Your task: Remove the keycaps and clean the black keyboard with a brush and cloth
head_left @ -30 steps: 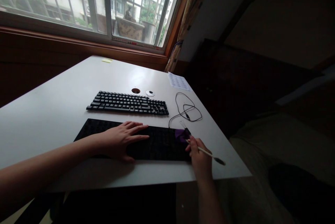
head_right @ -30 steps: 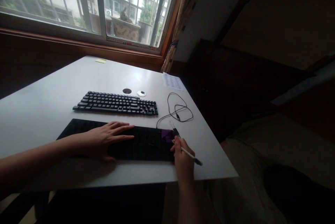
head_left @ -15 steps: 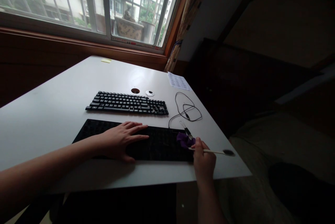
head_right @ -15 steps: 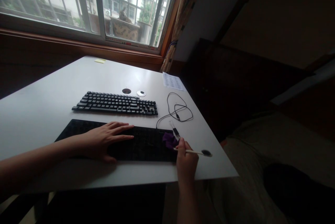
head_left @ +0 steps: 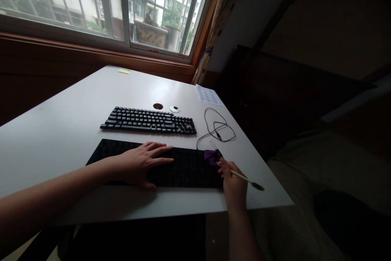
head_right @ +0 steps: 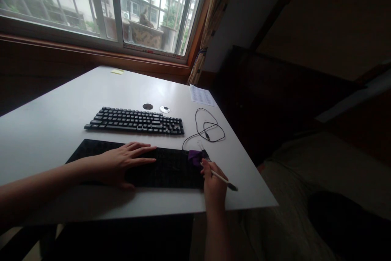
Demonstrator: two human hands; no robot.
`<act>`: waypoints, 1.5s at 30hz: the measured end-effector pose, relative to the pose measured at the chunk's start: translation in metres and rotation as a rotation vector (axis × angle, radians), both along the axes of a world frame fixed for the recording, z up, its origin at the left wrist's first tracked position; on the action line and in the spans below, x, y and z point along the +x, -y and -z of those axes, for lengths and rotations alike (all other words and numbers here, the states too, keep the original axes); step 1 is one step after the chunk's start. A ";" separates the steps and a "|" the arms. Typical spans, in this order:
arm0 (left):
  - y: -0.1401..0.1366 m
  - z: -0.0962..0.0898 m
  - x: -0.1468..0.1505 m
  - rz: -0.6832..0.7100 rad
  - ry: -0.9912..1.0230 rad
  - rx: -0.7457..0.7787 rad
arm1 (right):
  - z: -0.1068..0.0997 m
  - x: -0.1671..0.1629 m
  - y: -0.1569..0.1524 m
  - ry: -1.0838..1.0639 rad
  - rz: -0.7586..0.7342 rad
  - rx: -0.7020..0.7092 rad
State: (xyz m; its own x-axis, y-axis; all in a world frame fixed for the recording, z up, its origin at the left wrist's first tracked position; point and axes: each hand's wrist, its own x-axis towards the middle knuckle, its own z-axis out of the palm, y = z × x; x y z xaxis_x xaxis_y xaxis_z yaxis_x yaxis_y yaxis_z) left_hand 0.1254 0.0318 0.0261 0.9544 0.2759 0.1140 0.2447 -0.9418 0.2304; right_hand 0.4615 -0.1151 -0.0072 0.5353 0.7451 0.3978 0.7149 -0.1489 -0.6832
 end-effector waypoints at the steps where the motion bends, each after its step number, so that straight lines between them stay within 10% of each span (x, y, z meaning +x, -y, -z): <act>1: 0.000 0.000 0.000 -0.001 -0.003 0.001 | 0.000 0.000 -0.001 0.013 -0.007 0.004; 15: 0.000 0.002 0.000 -0.017 -0.001 0.002 | -0.003 -0.004 0.007 0.051 0.184 0.043; 26: -0.002 0.002 0.000 -0.002 0.013 -0.020 | 0.001 0.000 -0.002 0.078 -0.064 0.091; 36: -0.001 0.000 0.001 -0.022 0.009 -0.011 | 0.000 -0.002 0.001 0.118 0.145 0.023; 45: -0.001 0.002 -0.001 -0.011 -0.004 -0.020 | 0.003 0.001 0.000 0.128 0.025 0.034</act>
State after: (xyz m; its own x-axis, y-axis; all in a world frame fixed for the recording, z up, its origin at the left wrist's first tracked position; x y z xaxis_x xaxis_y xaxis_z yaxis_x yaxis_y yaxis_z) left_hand 0.1247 0.0330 0.0237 0.9518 0.2883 0.1048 0.2557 -0.9344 0.2481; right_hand 0.4629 -0.1149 -0.0099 0.4969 0.7170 0.4888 0.7927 -0.1460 -0.5918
